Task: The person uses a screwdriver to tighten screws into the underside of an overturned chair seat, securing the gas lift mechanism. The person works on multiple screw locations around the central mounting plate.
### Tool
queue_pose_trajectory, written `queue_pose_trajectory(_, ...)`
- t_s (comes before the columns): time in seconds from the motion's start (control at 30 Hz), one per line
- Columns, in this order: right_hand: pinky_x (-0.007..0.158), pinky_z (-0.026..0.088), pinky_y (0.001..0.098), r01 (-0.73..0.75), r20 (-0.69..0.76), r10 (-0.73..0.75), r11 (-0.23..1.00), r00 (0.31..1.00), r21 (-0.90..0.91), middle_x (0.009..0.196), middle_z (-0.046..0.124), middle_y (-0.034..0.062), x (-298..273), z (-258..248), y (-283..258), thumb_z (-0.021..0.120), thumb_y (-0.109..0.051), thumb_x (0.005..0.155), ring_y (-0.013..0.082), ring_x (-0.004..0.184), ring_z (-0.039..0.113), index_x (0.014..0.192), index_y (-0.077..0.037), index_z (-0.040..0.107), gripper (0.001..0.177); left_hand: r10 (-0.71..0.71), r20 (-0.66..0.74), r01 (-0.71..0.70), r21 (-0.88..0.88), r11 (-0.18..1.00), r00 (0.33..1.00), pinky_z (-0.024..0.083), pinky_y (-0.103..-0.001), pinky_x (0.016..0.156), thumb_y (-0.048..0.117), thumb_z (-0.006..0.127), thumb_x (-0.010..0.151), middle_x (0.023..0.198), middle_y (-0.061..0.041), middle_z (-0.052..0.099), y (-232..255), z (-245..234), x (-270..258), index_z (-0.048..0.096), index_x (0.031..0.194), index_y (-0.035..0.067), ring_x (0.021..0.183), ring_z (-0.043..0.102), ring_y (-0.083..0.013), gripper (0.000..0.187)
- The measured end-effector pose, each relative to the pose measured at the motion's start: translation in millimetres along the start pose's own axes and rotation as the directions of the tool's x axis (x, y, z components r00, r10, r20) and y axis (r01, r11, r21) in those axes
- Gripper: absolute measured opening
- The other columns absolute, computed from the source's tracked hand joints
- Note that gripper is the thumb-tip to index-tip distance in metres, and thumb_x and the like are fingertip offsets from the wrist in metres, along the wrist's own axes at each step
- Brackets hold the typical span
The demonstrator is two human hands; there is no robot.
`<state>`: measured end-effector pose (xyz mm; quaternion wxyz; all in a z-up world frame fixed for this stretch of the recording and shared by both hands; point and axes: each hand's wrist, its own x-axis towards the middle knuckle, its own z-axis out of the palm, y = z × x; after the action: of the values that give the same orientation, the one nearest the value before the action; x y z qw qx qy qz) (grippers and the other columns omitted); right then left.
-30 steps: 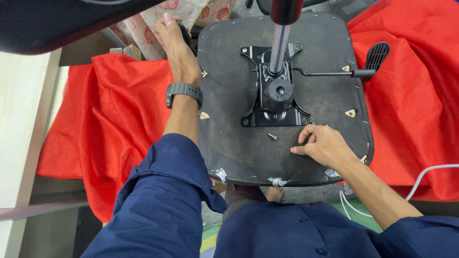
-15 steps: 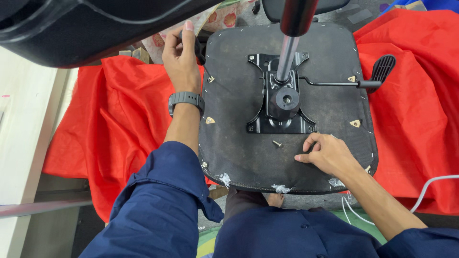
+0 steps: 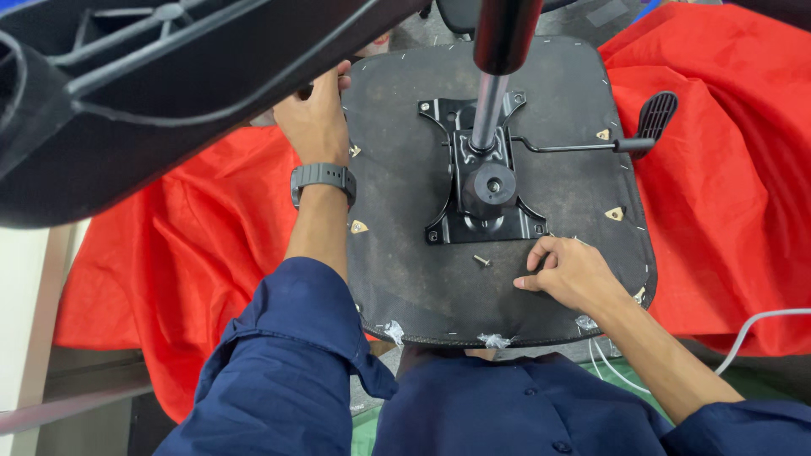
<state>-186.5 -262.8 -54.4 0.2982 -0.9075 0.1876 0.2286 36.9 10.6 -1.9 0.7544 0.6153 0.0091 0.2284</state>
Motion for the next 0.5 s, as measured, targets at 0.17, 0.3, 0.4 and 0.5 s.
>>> queue_pose_trajectory(0.17,0.068,0.053,0.0375,-0.047,0.023,0.047,0.999,0.999,0.010,0.072,0.072,0.0061,-1,-4,-10,0.092,-0.028,0.064,0.0208,0.070,0.069,0.088,-0.007,0.074,0.036,0.026,0.037,-0.039,0.411,0.911,0.999,0.050,-0.036,0.074,0.020,0.058,0.098,0.087,-0.005,0.070,-40,-17,9,0.069,0.092,0.000,0.080,0.063,-0.0188,0.023)
queue_pose_trajectory(0.3,0.067,0.052,0.0386,-0.060,0.041,0.059,0.998,0.997,0.017,0.071,0.070,0.0064,1,-5,-8,0.091,-0.028,0.065,0.0219,0.070,0.068,0.087,-0.007,0.073,0.034,-0.165,-0.010,0.132,0.648,0.750,0.986,0.048,-0.039,0.077,0.022,0.051,0.104,0.090,-0.012,0.069,-69,-41,15,0.067,0.095,-0.002,0.082,0.062,-0.0236,0.030)
queue_pose_trajectory(0.4,0.067,0.052,0.0367,-0.063,0.016,0.062,0.998,0.998,0.029,0.068,0.071,0.0065,-2,-5,-10,0.092,-0.027,0.064,0.0210,0.069,0.068,0.085,-0.007,0.074,0.035,0.038,0.038,-0.049,0.336,0.941,0.999,0.051,-0.036,0.086,0.020,0.055,0.101,0.111,-0.008,0.069,-73,-53,9,0.065,0.112,0.000,0.099,0.064,-0.0207,0.025)
queue_pose_trajectory(0.5,0.066,0.051,0.0366,-0.059,0.002,0.059,0.997,0.998,0.043,0.070,0.070,0.0063,0,-5,-10,0.092,-0.027,0.063,0.0212,0.069,0.068,0.085,-0.007,0.074,0.034,-0.059,0.050,0.020,0.578,0.816,0.997,0.052,-0.035,0.082,0.021,0.048,0.103,0.104,-0.003,0.070,-61,-65,0,0.067,0.109,0.002,0.093,0.065,-0.0180,0.028)
